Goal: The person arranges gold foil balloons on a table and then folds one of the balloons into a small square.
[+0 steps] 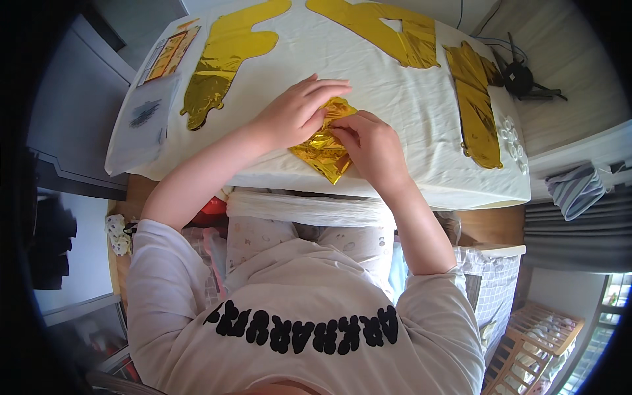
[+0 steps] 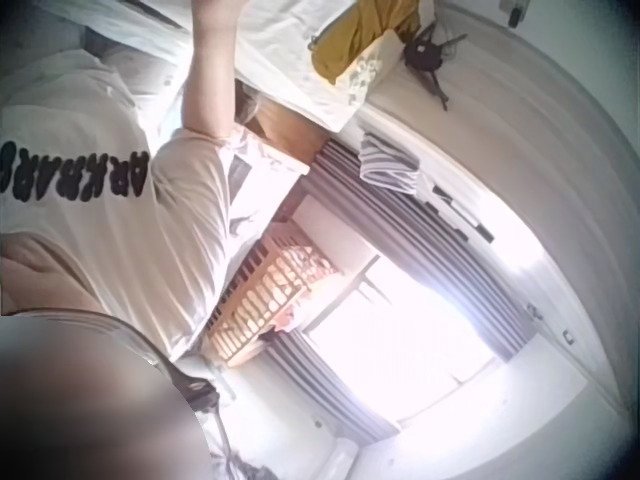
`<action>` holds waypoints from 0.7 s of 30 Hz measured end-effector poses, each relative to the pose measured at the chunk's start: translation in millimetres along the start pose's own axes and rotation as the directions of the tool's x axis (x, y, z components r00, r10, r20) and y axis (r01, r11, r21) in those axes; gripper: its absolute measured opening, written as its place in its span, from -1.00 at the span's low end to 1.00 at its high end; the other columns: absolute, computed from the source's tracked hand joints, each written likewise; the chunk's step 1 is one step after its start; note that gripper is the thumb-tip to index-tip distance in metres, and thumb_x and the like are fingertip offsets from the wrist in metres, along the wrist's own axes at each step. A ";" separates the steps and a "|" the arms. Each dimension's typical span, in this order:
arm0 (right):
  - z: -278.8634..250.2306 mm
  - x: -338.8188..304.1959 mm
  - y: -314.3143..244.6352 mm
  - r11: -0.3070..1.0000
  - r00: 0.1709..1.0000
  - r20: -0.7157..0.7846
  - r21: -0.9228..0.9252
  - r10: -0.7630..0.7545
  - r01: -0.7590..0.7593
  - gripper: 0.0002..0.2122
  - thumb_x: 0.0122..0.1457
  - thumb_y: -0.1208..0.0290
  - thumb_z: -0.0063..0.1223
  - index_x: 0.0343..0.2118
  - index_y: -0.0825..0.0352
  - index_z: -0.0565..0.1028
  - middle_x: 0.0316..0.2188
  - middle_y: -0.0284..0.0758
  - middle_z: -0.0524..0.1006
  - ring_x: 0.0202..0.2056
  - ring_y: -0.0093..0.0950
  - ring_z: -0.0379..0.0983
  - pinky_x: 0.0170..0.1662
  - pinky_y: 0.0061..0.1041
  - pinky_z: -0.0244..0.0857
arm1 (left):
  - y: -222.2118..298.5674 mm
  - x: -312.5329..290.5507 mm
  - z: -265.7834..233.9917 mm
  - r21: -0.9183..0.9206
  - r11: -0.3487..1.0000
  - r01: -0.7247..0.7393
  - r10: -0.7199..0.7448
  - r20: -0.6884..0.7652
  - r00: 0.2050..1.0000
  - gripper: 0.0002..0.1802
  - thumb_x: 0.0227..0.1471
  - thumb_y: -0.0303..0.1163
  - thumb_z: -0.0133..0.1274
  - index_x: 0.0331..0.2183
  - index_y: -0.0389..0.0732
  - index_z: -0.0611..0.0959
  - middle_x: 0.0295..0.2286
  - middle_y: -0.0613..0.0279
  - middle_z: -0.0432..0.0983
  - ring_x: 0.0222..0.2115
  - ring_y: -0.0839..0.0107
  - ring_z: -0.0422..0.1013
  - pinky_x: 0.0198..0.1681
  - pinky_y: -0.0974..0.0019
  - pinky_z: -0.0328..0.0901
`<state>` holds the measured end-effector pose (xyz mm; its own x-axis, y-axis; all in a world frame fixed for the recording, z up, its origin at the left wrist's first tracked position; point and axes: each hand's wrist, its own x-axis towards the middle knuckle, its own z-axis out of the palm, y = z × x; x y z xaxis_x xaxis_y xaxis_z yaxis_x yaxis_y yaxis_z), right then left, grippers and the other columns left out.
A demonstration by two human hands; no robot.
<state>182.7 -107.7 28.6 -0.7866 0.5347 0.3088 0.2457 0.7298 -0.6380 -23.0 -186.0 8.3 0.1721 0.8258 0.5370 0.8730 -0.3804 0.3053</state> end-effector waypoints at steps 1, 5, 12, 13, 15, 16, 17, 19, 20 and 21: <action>-0.5 0.0 2.6 1.000 1.000 0.015 -0.002 0.015 -0.015 -0.87 0.21 0.55 0.21 -0.19 0.39 0.65 -0.31 -0.25 0.61 -0.34 -0.39 0.62 -0.23 -0.48 0.48 | 6.7 -3.9 -4.8 0.003 1.000 -0.002 0.002 0.006 1.000 -0.46 0.20 -0.43 0.03 0.22 -0.15 0.44 0.19 0.15 0.40 0.20 0.17 0.34 0.34 -0.02 0.20; 2.2 0.2 8.9 1.000 1.000 -0.022 0.029 0.009 -0.009 -0.87 0.16 0.47 0.25 -0.24 0.32 0.68 -0.31 -0.22 0.63 -0.34 -0.21 0.58 -0.23 -0.33 0.45 | 48.2 -41.6 -16.4 -0.037 0.999 0.023 -0.021 0.057 0.998 -0.65 0.18 -0.34 0.13 0.00 -0.19 0.61 -0.02 0.08 0.53 -0.02 0.16 0.48 0.10 0.08 0.38; 0.2 3.6 10.1 0.996 0.999 0.034 0.082 0.031 -0.034 -0.83 0.23 0.53 0.22 -0.14 0.41 0.64 -0.28 -0.25 0.63 -0.32 -0.44 0.62 -0.21 -0.51 0.49 | 84.3 -72.5 -7.3 0.216 0.973 0.080 -0.106 0.113 0.988 -0.28 0.17 -0.08 0.18 0.18 -0.38 0.45 0.18 -0.13 0.39 0.26 0.03 0.29 0.30 0.00 0.21; -1.2 3.9 9.2 0.993 0.997 0.051 0.099 0.060 -0.065 -0.81 0.24 0.52 0.22 -0.10 0.41 0.63 -0.27 -0.25 0.63 -0.31 -0.46 0.62 -0.21 -0.52 0.48 | 83.2 -74.1 -5.6 0.215 0.973 0.080 -0.105 0.112 0.988 -0.28 0.17 -0.08 0.18 0.18 -0.38 0.45 0.18 -0.13 0.39 0.26 0.03 0.29 0.30 0.00 0.21; -5.1 2.1 9.0 0.962 0.985 0.069 0.217 0.155 -0.166 -0.77 0.25 0.51 0.22 -0.04 0.41 0.60 -0.24 -0.25 0.63 -0.28 -0.48 0.62 -0.19 -0.52 0.48 | 81.4 -75.5 -3.5 0.230 0.971 0.071 -0.101 0.122 0.987 -0.28 0.17 -0.06 0.17 0.19 -0.35 0.46 0.19 -0.12 0.39 0.26 0.04 0.30 0.31 -0.01 0.20; -7.5 0.2 9.0 0.906 0.964 0.098 0.330 0.245 -0.264 -0.72 0.25 0.51 0.22 0.02 0.41 0.57 -0.21 -0.26 0.63 -0.26 -0.50 0.61 -0.16 -0.53 0.47 | 81.0 -76.0 -2.3 0.229 0.971 0.069 -0.098 0.121 0.988 -0.28 0.17 -0.06 0.17 0.19 -0.35 0.46 0.19 -0.12 0.39 0.26 0.04 0.30 0.31 -0.01 0.20; -10.8 -3.8 9.0 0.907 0.964 0.096 0.328 0.247 -0.265 -0.72 0.25 0.51 0.22 0.02 0.41 0.57 -0.21 -0.26 0.63 -0.26 -0.50 0.61 -0.16 -0.53 0.47 | 81.2 -76.7 -1.2 0.229 0.971 0.074 -0.102 0.114 0.988 -0.28 0.16 -0.04 0.17 0.19 -0.34 0.47 0.19 -0.12 0.40 0.25 0.04 0.30 0.30 -0.02 0.21; -15.4 -14.7 7.0 0.942 0.993 -0.018 0.317 0.118 -0.106 -0.63 0.20 0.55 0.25 0.09 0.39 0.52 -0.16 -0.28 0.61 -0.19 -0.52 0.60 -0.11 -0.52 0.46 | 81.1 -79.0 -0.3 0.231 0.969 0.083 -0.109 0.106 0.988 -0.27 0.16 -0.03 0.17 0.18 -0.33 0.47 0.18 -0.12 0.41 0.25 0.04 0.31 0.30 -0.02 0.21; -15.1 -19.8 3.8 0.943 0.993 -0.017 0.316 0.117 -0.106 -0.63 0.20 0.55 0.25 0.09 0.39 0.52 -0.16 -0.28 0.61 -0.19 -0.52 0.60 -0.11 -0.52 0.46 | 80.7 -80.8 -0.5 0.227 0.968 0.104 -0.134 0.118 0.984 -0.24 0.13 -0.03 0.20 0.21 -0.30 0.45 0.21 -0.08 0.38 0.27 0.06 0.28 0.31 -0.04 0.20; -15.9 -26.2 0.1 0.952 0.995 -0.022 0.292 0.101 -0.091 -0.61 0.17 0.59 0.26 0.09 0.39 0.51 -0.14 -0.27 0.60 -0.17 -0.50 0.59 -0.09 -0.51 0.46 | 80.7 -80.8 0.3 0.217 0.968 0.122 -0.153 0.131 0.979 -0.20 0.10 -0.04 0.24 0.24 -0.27 0.43 0.23 -0.04 0.36 0.29 0.08 0.26 0.32 -0.05 0.19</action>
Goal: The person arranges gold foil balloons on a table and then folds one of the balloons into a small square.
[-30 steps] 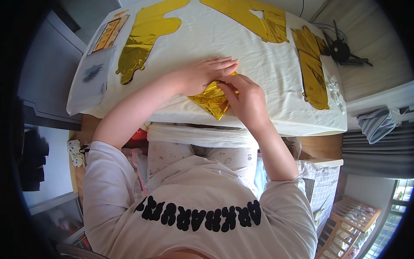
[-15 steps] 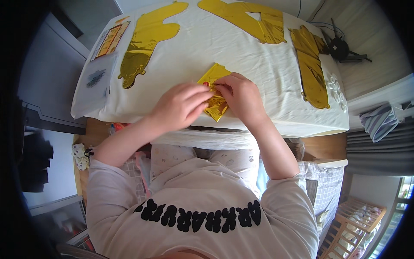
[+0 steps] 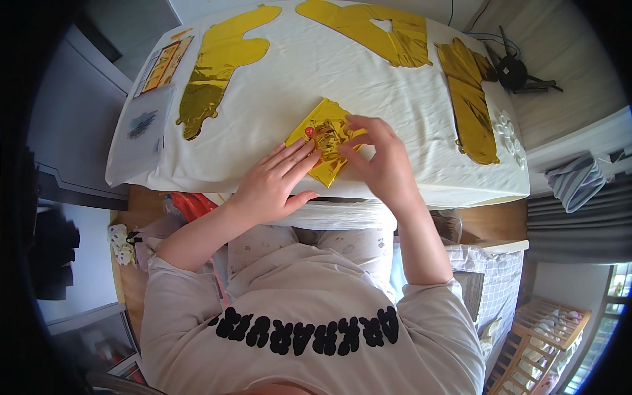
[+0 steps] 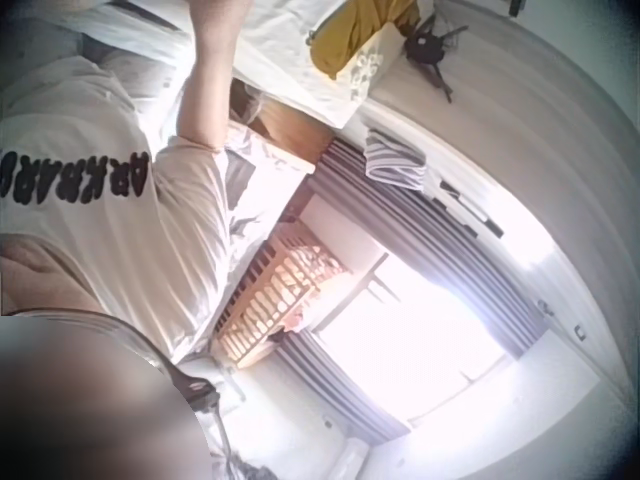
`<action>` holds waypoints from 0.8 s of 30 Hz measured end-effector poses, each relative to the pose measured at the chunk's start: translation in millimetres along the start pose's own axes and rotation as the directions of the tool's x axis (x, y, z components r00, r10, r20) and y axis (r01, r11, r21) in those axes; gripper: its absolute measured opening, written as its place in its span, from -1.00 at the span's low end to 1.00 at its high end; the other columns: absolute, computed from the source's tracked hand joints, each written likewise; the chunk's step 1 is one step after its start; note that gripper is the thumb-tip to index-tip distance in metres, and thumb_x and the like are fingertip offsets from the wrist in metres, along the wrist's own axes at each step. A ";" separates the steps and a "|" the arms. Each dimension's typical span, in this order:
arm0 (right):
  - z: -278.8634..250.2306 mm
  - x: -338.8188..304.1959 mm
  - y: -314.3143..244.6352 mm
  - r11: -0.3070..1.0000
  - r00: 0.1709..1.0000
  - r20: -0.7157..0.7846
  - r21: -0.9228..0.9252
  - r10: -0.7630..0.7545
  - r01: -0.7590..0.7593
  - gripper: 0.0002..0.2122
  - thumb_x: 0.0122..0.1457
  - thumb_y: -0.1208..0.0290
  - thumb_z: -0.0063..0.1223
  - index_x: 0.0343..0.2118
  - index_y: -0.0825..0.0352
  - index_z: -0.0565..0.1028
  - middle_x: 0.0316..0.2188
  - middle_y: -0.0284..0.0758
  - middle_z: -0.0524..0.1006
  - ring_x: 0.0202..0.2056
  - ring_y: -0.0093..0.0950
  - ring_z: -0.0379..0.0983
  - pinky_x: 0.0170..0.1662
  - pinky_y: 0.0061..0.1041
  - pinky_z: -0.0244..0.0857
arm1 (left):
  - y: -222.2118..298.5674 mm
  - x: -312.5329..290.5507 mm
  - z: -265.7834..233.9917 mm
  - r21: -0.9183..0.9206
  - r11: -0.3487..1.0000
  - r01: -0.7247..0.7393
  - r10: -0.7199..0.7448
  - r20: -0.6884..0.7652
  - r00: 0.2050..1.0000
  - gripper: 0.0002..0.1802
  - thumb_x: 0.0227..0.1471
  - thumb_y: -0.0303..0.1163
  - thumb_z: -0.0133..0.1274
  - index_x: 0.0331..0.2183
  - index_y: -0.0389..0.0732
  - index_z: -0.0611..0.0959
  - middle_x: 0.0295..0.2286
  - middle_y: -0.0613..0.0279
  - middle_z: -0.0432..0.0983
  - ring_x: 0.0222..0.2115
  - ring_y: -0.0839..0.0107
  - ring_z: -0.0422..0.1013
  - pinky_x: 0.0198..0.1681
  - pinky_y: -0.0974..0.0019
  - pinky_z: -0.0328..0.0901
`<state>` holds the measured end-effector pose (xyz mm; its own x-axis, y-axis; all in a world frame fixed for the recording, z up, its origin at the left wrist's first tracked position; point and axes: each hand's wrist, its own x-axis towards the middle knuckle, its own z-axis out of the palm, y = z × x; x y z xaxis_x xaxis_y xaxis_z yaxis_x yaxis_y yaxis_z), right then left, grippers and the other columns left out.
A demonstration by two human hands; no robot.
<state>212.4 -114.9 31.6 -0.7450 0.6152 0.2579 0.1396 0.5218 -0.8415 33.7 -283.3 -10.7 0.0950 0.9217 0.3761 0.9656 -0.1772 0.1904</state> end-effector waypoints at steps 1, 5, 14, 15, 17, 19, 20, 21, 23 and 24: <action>0.5 -3.4 -1.8 1.000 1.000 0.000 -0.024 -0.016 0.016 -0.59 0.14 0.63 0.27 0.09 0.38 0.51 -0.12 -0.26 0.58 -0.15 -0.49 0.59 -0.07 -0.50 0.46 | 0.2 0.7 0.1 -0.005 1.000 -0.003 0.003 -0.002 1.000 -0.20 0.10 -0.04 0.24 0.24 -0.27 0.43 0.23 -0.04 0.36 0.29 0.08 0.26 0.32 -0.05 0.19; 10.1 -3.0 2.1 0.995 0.998 -0.009 -0.076 -0.066 0.065 -0.59 0.13 0.69 0.25 0.07 0.38 0.50 -0.12 -0.21 0.54 -0.19 -0.42 0.59 -0.10 -0.48 0.48 | 0.6 2.1 -0.8 0.001 1.000 -0.008 0.008 -0.005 1.000 -0.20 0.10 -0.01 0.23 0.23 -0.26 0.44 0.23 -0.05 0.36 0.29 0.08 0.26 0.32 -0.05 0.20; 14.4 -0.7 5.1 0.996 1.000 -0.008 -0.091 0.011 -0.011 -0.74 0.18 0.65 0.20 -0.06 0.38 0.53 -0.11 -0.21 0.53 -0.19 -0.39 0.57 -0.15 -0.43 0.47 | 0.0 2.2 0.6 -0.017 1.000 0.010 -0.011 -0.008 1.000 -0.21 0.10 0.00 0.23 0.23 -0.25 0.45 0.23 -0.04 0.37 0.29 0.09 0.27 0.32 -0.02 0.20; 15.5 -3.7 4.9 0.996 1.000 -0.008 -0.091 0.009 -0.010 -0.74 0.18 0.65 0.20 -0.06 0.38 0.53 -0.11 -0.21 0.53 -0.19 -0.39 0.57 -0.15 -0.43 0.47 | -0.1 2.2 0.6 -0.019 1.000 0.009 -0.009 -0.011 1.000 -0.22 0.10 -0.01 0.23 0.22 -0.24 0.46 0.23 -0.03 0.37 0.29 0.09 0.27 0.32 -0.02 0.20; 18.3 -11.4 5.9 0.741 0.898 -0.012 -0.570 -0.440 0.355 -0.75 0.14 0.58 0.27 -0.10 0.34 0.58 -0.10 -0.24 0.58 -0.13 -0.30 0.56 -0.04 -0.32 0.42 | 0.4 3.2 -0.7 -0.027 1.000 0.012 -0.013 -0.012 1.000 -0.22 0.10 -0.01 0.24 0.22 -0.24 0.46 0.23 -0.03 0.37 0.28 0.10 0.28 0.32 -0.02 0.20; 16.2 -18.1 7.1 0.696 0.882 0.048 -0.594 -0.469 0.403 -0.75 0.15 0.50 0.28 -0.10 0.31 0.60 -0.07 -0.30 0.59 -0.07 -0.33 0.55 0.06 -0.32 0.35 | 0.9 3.0 -1.0 -0.037 0.999 0.015 -0.015 -0.012 1.000 -0.23 0.10 -0.02 0.24 0.22 -0.24 0.47 0.22 -0.03 0.38 0.28 0.11 0.28 0.32 -0.02 0.21; 15.3 -20.6 7.4 0.649 0.862 0.108 -0.613 -0.494 0.450 -0.75 0.16 0.42 0.28 -0.09 0.29 0.62 -0.04 -0.35 0.60 -0.01 -0.35 0.54 0.16 -0.31 0.29 | 0.9 2.7 -0.5 -0.028 1.000 0.014 -0.014 -0.012 1.000 -0.24 0.10 -0.02 0.23 0.22 -0.24 0.47 0.23 -0.03 0.37 0.29 0.12 0.28 0.32 -0.02 0.21; 15.5 -22.2 7.2 0.650 0.862 0.108 -0.613 -0.495 0.450 -0.75 0.16 0.42 0.28 -0.09 0.29 0.62 -0.04 -0.35 0.60 -0.01 -0.35 0.54 0.16 -0.31 0.29 | 0.7 2.5 -0.3 -0.019 1.000 0.013 -0.013 -0.012 1.000 -0.24 0.11 -0.03 0.23 0.22 -0.24 0.47 0.23 -0.02 0.37 0.29 0.14 0.27 0.31 -0.01 0.21; 16.0 -24.9 6.9 0.643 0.895 0.146 -0.648 -0.421 0.409 -0.70 0.17 0.39 0.28 -0.03 0.31 0.61 -0.01 -0.33 0.60 0.05 -0.36 0.53 0.18 -0.29 0.31 | -0.1 2.5 -1.1 -0.018 1.000 0.010 -0.010 -0.006 1.000 -0.25 0.12 -0.03 0.22 0.22 -0.24 0.47 0.23 -0.02 0.37 0.29 0.14 0.27 0.31 -0.01 0.21; 15.3 -26.2 7.0 0.643 0.895 0.146 -0.648 -0.422 0.409 -0.70 0.17 0.39 0.28 -0.03 0.31 0.61 -0.01 -0.33 0.60 0.05 -0.36 0.53 0.18 -0.29 0.31 | -0.4 2.7 -1.5 -0.017 1.000 0.007 -0.007 -0.001 1.000 -0.25 0.12 -0.04 0.21 0.22 -0.24 0.46 0.24 -0.02 0.36 0.30 0.15 0.26 0.31 -0.01 0.21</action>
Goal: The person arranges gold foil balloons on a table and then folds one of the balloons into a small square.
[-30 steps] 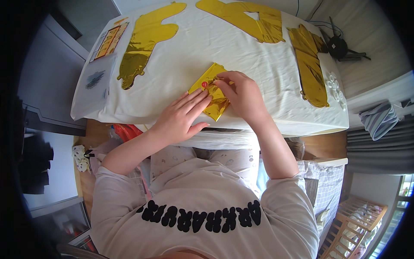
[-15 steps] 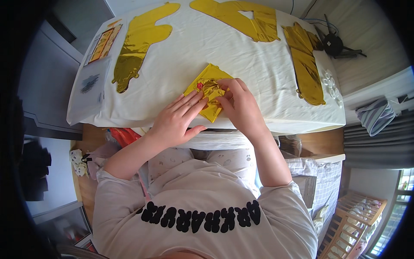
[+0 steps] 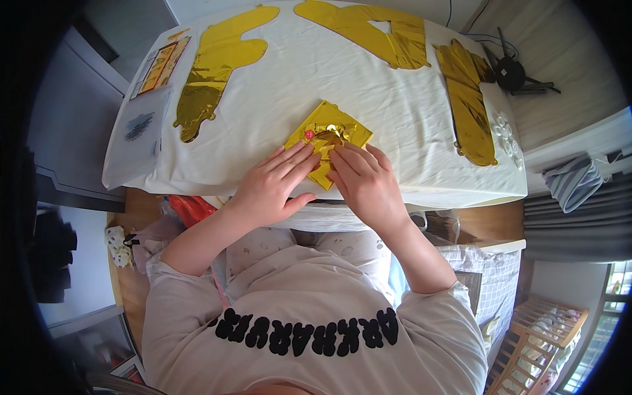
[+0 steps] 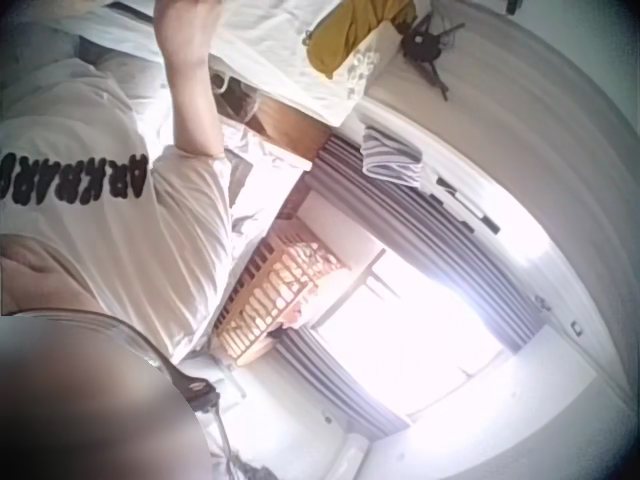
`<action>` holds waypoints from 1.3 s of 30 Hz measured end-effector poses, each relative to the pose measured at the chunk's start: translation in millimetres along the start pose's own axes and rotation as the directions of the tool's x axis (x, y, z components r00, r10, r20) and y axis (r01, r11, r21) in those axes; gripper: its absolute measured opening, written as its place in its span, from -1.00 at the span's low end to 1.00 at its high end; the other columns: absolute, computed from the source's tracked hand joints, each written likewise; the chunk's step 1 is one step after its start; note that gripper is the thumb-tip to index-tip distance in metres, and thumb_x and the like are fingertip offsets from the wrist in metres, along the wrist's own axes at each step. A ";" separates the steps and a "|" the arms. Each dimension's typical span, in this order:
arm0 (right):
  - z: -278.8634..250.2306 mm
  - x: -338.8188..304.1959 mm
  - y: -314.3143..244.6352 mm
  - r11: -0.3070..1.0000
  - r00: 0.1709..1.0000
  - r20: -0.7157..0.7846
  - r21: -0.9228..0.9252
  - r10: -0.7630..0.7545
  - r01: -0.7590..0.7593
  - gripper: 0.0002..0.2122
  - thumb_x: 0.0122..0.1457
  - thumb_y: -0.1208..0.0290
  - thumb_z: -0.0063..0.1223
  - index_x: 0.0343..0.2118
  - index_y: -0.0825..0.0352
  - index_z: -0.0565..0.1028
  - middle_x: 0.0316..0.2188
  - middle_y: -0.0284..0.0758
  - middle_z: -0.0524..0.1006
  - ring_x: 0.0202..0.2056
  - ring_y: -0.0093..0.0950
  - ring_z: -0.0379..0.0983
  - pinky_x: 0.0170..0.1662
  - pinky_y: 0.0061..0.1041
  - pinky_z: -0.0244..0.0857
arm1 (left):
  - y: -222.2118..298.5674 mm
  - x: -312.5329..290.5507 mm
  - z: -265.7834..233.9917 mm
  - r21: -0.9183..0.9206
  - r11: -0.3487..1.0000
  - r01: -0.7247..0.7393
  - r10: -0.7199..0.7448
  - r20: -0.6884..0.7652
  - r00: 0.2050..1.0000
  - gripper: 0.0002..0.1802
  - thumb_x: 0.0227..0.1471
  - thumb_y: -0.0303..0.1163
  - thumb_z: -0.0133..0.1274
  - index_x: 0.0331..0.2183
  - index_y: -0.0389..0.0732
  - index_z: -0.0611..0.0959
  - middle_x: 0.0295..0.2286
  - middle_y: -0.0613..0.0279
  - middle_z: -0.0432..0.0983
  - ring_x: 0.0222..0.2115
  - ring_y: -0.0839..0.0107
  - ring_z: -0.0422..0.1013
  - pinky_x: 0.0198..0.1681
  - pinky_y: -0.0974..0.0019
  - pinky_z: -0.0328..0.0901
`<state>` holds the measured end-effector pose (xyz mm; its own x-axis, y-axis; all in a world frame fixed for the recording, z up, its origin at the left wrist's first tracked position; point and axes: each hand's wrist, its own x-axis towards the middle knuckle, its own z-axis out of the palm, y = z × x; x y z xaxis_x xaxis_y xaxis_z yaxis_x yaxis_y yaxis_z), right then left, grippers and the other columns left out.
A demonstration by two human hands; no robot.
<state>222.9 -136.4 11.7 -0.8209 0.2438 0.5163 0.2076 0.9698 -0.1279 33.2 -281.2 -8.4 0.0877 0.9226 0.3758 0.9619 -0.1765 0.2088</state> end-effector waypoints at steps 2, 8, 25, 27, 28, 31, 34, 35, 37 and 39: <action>-0.8 -2.4 0.6 0.997 0.999 0.028 0.077 0.024 -0.026 -0.67 0.18 0.38 0.27 0.00 0.34 0.60 -0.01 -0.23 0.61 0.08 -0.25 0.52 0.16 -0.20 0.34 | -0.6 -1.1 -0.1 0.023 1.000 -0.006 0.006 0.004 1.000 -0.26 0.14 -0.05 0.20 0.22 -0.25 0.46 0.24 -0.03 0.35 0.30 0.15 0.25 0.31 0.00 0.21; -0.1 -5.6 3.8 0.992 0.999 0.029 0.125 0.030 -0.033 -0.68 0.19 0.36 0.25 0.00 0.32 0.60 0.00 -0.27 0.60 0.07 -0.30 0.53 0.21 -0.18 0.34 | 2.6 11.8 -25.4 -0.150 0.980 0.132 -0.113 0.129 0.985 -0.35 0.18 -0.15 0.17 0.23 -0.18 0.47 0.20 0.03 0.42 0.28 0.19 0.29 0.28 0.02 0.24; -0.9 -4.4 10.0 0.982 0.998 0.047 0.183 0.042 -0.050 -0.72 0.23 0.38 0.20 -0.01 0.30 0.62 0.01 -0.25 0.60 0.08 -0.23 0.52 0.23 -0.09 0.30 | -83.5 97.4 4.8 -0.094 0.895 -0.436 0.445 0.267 0.855 -0.31 0.35 -0.15 -0.03 0.38 -0.16 0.23 0.38 0.20 0.11 0.41 0.19 0.01 0.46 0.03 -0.06; -3.3 0.8 19.1 0.979 0.997 0.071 0.196 0.035 -0.048 -0.72 0.22 0.39 0.21 -0.02 0.30 0.63 0.00 -0.25 0.61 0.08 -0.23 0.52 0.24 -0.07 0.29 | -76.3 85.7 5.5 -0.032 0.934 -0.355 0.350 0.269 0.897 -0.30 0.35 -0.12 -0.04 0.38 -0.17 0.22 0.38 0.16 0.12 0.40 0.19 0.02 0.46 0.04 -0.06; -3.6 4.8 28.5 0.962 0.995 0.098 0.271 0.005 -0.032 -0.74 0.21 0.41 0.22 -0.04 0.32 0.64 -0.02 -0.25 0.62 0.06 -0.21 0.53 0.25 -0.07 0.29 | -68.4 80.4 5.0 0.028 0.961 -0.274 0.258 0.261 0.930 -0.29 0.35 -0.10 -0.05 0.38 -0.18 0.22 0.38 0.13 0.12 0.40 0.19 0.03 0.46 0.05 -0.07; -8.5 20.7 46.1 0.921 0.986 0.143 0.390 -0.084 0.022 -0.76 0.17 0.46 0.25 -0.09 0.34 0.65 -0.07 -0.23 0.64 0.03 -0.18 0.54 0.25 -0.08 0.30 | -40.4 67.6 -3.9 0.060 0.998 -0.007 -0.012 0.306 0.952 -0.26 0.35 -0.02 -0.07 0.38 -0.17 0.22 0.38 0.12 0.12 0.40 0.21 0.03 0.46 0.04 -0.08; -7.1 33.4 64.2 0.866 0.965 0.159 0.489 -0.208 0.106 -0.76 0.10 0.54 0.27 -0.14 0.36 0.66 -0.12 -0.18 0.65 -0.04 -0.15 0.57 0.18 -0.19 0.38 | -23.1 79.9 -31.1 0.226 0.974 0.026 -0.114 0.388 0.915 -0.19 0.35 0.14 -0.15 0.37 -0.23 0.23 0.37 0.05 0.12 0.41 0.17 0.02 0.46 0.00 -0.10; -8.5 36.2 65.5 0.858 0.957 0.185 0.502 -0.225 0.104 -0.77 0.10 0.55 0.27 -0.15 0.38 0.66 -0.14 -0.16 0.65 -0.07 -0.15 0.57 0.12 -0.22 0.41 | -25.1 80.8 -26.8 0.223 0.974 0.028 -0.116 0.392 0.912 -0.19 0.35 0.14 -0.15 0.37 -0.23 0.23 0.37 0.05 0.12 0.41 0.17 0.02 0.46 0.00 -0.10; -11.0 43.7 66.1 0.845 0.937 0.224 0.521 -0.267 0.116 -0.79 0.08 0.58 0.27 -0.19 0.42 0.66 -0.17 -0.14 0.64 -0.14 -0.16 0.58 -0.04 -0.29 0.47 | -33.0 84.7 -19.3 0.236 0.941 -0.243 0.207 0.166 0.964 -0.12 0.34 0.21 -0.19 0.37 -0.29 0.21 0.38 -0.02 0.08 0.43 0.13 -0.05 0.47 -0.03 -0.13; -8.2 42.1 67.5 0.840 0.941 0.225 0.534 -0.254 0.099 -0.79 0.08 0.60 0.27 -0.18 0.41 0.66 -0.17 -0.14 0.64 -0.15 -0.16 0.58 -0.04 -0.30 0.48 | -34.1 78.8 -13.7 0.063 0.981 -0.184 0.162 0.260 0.952 -0.11 0.34 0.17 -0.15 0.38 -0.30 0.15 0.39 -0.03 0.03 0.43 0.13 -0.09 0.48 -0.04 -0.17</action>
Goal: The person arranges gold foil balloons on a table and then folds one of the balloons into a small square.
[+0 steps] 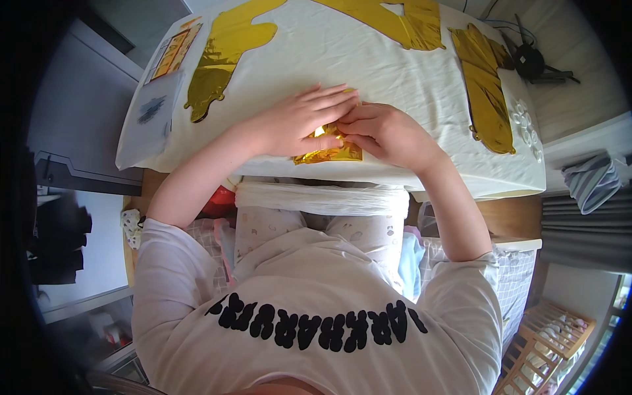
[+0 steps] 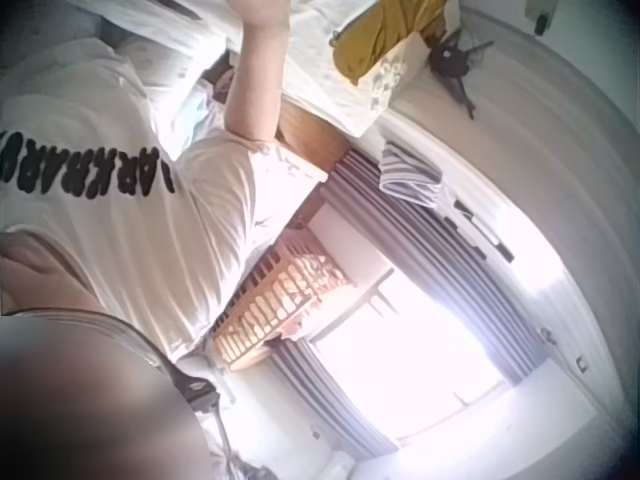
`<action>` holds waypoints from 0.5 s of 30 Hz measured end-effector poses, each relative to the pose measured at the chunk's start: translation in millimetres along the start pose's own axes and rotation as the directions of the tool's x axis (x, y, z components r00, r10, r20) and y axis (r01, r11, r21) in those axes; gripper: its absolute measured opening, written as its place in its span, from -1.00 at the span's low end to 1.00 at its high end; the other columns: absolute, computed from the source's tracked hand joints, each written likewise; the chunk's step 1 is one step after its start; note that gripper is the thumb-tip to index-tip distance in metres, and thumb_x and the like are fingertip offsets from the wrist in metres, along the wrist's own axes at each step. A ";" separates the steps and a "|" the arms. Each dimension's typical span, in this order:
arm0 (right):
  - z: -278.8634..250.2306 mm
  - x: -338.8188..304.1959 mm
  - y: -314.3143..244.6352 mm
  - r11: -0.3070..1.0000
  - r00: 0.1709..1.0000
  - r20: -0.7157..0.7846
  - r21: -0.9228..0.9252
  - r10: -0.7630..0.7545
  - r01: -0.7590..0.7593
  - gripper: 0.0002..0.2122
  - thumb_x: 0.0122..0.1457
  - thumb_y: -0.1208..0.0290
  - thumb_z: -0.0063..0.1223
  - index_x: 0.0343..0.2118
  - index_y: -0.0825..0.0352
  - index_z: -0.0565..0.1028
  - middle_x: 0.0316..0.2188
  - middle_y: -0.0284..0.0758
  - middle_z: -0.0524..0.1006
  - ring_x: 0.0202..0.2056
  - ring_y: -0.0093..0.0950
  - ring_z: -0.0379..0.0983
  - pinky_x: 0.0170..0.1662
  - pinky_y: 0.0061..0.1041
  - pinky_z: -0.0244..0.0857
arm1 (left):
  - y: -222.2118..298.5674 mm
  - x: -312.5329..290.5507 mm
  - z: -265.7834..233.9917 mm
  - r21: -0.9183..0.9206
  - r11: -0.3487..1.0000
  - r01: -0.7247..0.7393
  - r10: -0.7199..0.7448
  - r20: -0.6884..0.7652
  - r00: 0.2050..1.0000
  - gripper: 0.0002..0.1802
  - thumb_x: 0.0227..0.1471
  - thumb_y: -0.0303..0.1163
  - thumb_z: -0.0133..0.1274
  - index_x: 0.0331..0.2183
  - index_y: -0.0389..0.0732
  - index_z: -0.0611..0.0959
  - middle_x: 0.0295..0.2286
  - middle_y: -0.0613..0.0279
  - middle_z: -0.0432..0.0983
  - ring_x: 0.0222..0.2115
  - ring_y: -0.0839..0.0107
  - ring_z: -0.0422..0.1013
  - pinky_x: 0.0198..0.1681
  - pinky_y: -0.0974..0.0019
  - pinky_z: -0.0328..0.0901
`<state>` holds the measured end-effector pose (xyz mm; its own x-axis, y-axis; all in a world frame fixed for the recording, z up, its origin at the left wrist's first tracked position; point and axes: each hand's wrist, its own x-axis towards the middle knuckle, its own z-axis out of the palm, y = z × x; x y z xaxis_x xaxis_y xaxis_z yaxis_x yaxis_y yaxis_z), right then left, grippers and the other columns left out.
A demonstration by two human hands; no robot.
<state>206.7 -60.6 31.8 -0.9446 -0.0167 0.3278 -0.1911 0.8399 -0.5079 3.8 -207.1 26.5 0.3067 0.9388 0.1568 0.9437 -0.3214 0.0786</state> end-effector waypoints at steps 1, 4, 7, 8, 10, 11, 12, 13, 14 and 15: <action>1.2 -1.7 1.8 1.000 1.000 -0.011 0.016 0.011 -0.011 -0.79 0.08 0.61 0.27 -0.18 0.41 0.65 -0.16 -0.14 0.63 -0.15 -0.17 0.58 -0.05 -0.31 0.48 | 0.2 -1.5 2.8 -0.178 0.983 0.032 -0.014 0.103 0.995 -0.09 0.33 0.14 -0.11 0.40 -0.31 0.09 0.40 -0.04 -0.02 0.44 0.13 -0.13 0.48 -0.05 -0.20; 4.3 -5.2 4.7 0.994 0.998 -0.036 0.095 0.050 -0.047 -0.79 0.07 0.57 0.29 -0.19 0.37 0.66 -0.21 -0.21 0.64 -0.20 -0.21 0.57 -0.13 -0.32 0.48 | -4.6 -4.1 12.6 -0.119 0.993 -0.003 0.015 0.099 0.995 -0.05 0.33 0.18 -0.14 0.40 -0.34 0.05 0.41 -0.07 -0.05 0.45 0.12 -0.17 0.49 -0.03 -0.22; 3.1 -4.2 -1.5 0.972 0.987 -0.048 0.187 0.154 -0.142 -0.81 0.10 0.62 0.27 -0.20 0.46 0.63 -0.19 -0.16 0.63 -0.16 -0.18 0.58 -0.05 -0.34 0.48 | -6.9 -4.9 16.8 -0.136 0.991 0.006 0.007 0.096 0.995 -0.07 0.34 0.19 -0.19 0.40 -0.34 0.07 0.41 -0.06 -0.05 0.45 0.12 -0.15 0.49 -0.01 -0.20; 5.7 -4.0 -3.9 0.972 0.987 -0.045 0.188 0.154 -0.143 -0.81 0.10 0.62 0.27 -0.20 0.46 0.63 -0.19 -0.16 0.63 -0.16 -0.18 0.58 -0.05 -0.34 0.48 | -7.2 -5.1 18.2 -0.164 0.986 0.026 -0.010 0.094 0.996 -0.09 0.35 0.17 -0.19 0.40 -0.32 0.06 0.41 -0.04 -0.05 0.45 0.13 -0.16 0.49 0.01 -0.20; 11.6 -4.8 -11.9 0.964 0.959 -0.196 0.207 0.206 -0.165 -0.85 0.07 0.59 0.32 -0.27 0.42 0.64 -0.25 -0.19 0.62 -0.19 -0.20 0.57 -0.09 -0.35 0.47 | -7.6 -2.6 18.7 -0.205 0.978 0.046 -0.025 0.105 0.994 -0.11 0.35 0.15 -0.20 0.40 -0.30 0.05 0.42 -0.02 -0.07 0.45 0.15 -0.17 0.50 0.03 -0.22; 14.5 -7.1 -17.1 0.965 0.959 -0.193 0.205 0.206 -0.166 -0.85 0.07 0.59 0.32 -0.27 0.42 0.64 -0.25 -0.19 0.62 -0.19 -0.20 0.57 -0.09 -0.35 0.47 | -8.4 -2.1 18.6 -0.243 0.968 0.066 -0.038 0.118 0.992 -0.12 0.36 0.13 -0.20 0.41 -0.29 0.04 0.42 0.00 -0.08 0.45 0.17 -0.18 0.50 0.05 -0.23; 16.8 -12.3 -24.1 0.996 0.958 -0.274 0.038 0.085 -0.077 -0.85 0.05 0.56 0.35 -0.29 0.38 0.64 -0.27 -0.23 0.61 -0.21 -0.22 0.56 -0.12 -0.34 0.46 | -8.9 -0.5 17.3 -0.246 0.967 0.062 -0.035 0.114 0.993 -0.12 0.36 0.13 -0.20 0.41 -0.29 0.04 0.42 0.00 -0.08 0.45 0.17 -0.18 0.50 0.05 -0.23; 21.3 -16.1 -31.0 0.991 0.943 -0.328 -0.131 -0.053 0.010 -0.84 0.03 0.54 0.37 -0.31 0.34 0.63 -0.29 -0.26 0.60 -0.23 -0.25 0.55 -0.14 -0.34 0.44 | -9.8 -1.1 15.5 -0.279 0.958 0.071 -0.037 0.126 0.991 -0.15 0.38 0.09 -0.22 0.42 -0.27 0.02 0.43 0.02 -0.10 0.46 0.19 -0.19 0.50 0.05 -0.24; 30.4 -19.8 -37.1 0.989 0.940 -0.334 -0.147 -0.074 0.025 -0.81 0.00 0.45 0.42 -0.31 0.25 0.63 -0.31 -0.35 0.60 -0.24 -0.31 0.55 -0.17 -0.33 0.41 | -10.7 -1.4 13.8 -0.312 0.947 0.080 -0.037 0.139 0.990 -0.17 0.39 0.06 -0.25 0.42 -0.25 -0.01 0.43 0.05 -0.11 0.46 0.21 -0.20 0.51 0.06 -0.26; 37.3 -19.2 -47.0 0.989 0.940 -0.331 -0.147 -0.075 0.028 -0.81 0.00 0.45 0.42 -0.31 0.25 0.63 -0.31 -0.35 0.60 -0.24 -0.31 0.55 -0.17 -0.33 0.41 | -12.9 -2.2 14.2 -0.313 0.946 0.082 -0.041 0.137 0.990 -0.17 0.39 0.06 -0.25 0.42 -0.25 -0.01 0.43 0.05 -0.11 0.46 0.21 -0.20 0.51 0.06 -0.26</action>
<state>223.9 -120.0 19.7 -0.7855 0.1006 0.6106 -0.1761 0.9096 -0.3764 -7.3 -203.2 11.1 0.2823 0.9592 0.0168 0.8793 -0.2657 0.3952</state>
